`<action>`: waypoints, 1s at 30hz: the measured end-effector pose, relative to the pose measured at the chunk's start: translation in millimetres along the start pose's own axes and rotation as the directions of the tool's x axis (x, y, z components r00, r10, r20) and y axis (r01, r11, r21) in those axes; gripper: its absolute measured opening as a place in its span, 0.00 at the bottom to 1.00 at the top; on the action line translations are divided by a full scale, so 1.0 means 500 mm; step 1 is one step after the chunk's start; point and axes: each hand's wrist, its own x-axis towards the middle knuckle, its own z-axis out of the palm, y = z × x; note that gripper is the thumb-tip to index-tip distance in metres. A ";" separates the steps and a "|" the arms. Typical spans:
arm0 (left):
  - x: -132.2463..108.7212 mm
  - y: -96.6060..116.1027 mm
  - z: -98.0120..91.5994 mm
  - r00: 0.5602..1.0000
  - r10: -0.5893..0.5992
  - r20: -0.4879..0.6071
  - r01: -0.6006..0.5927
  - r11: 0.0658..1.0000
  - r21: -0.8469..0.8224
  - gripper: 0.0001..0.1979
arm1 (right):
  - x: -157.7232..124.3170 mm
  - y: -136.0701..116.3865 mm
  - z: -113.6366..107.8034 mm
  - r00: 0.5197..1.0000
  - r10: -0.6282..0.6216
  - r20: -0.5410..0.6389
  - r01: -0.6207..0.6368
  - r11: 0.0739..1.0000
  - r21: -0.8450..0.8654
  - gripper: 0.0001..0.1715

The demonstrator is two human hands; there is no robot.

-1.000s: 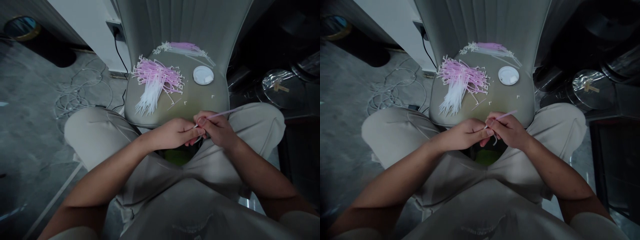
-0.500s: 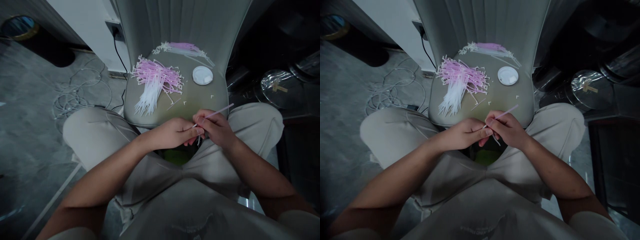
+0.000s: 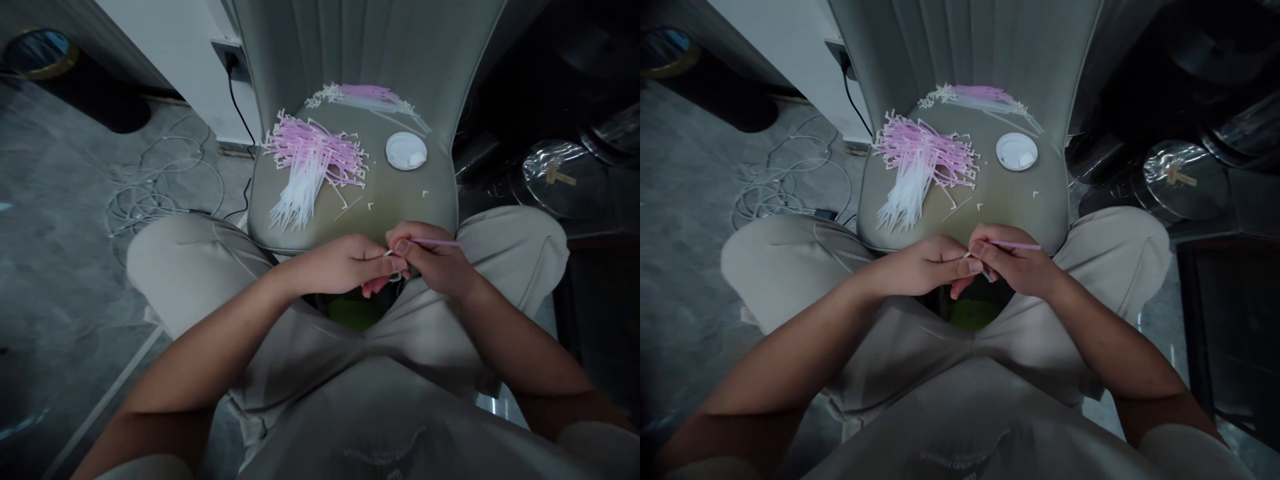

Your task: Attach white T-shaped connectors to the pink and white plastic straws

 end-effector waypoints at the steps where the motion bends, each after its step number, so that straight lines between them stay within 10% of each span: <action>1: 0.000 0.000 -0.001 1.000 -0.007 0.003 0.007 1.000 -0.001 0.26 | 0.000 -0.001 0.001 1.000 0.012 -0.003 -0.012 1.000 -0.004 0.13; 30: 0.006 0.012 -0.013 0.996 -0.069 0.050 0.075 0.989 -0.128 0.28 | 0.007 -0.002 0.012 0.986 0.159 -0.048 -0.151 0.978 0.141 0.18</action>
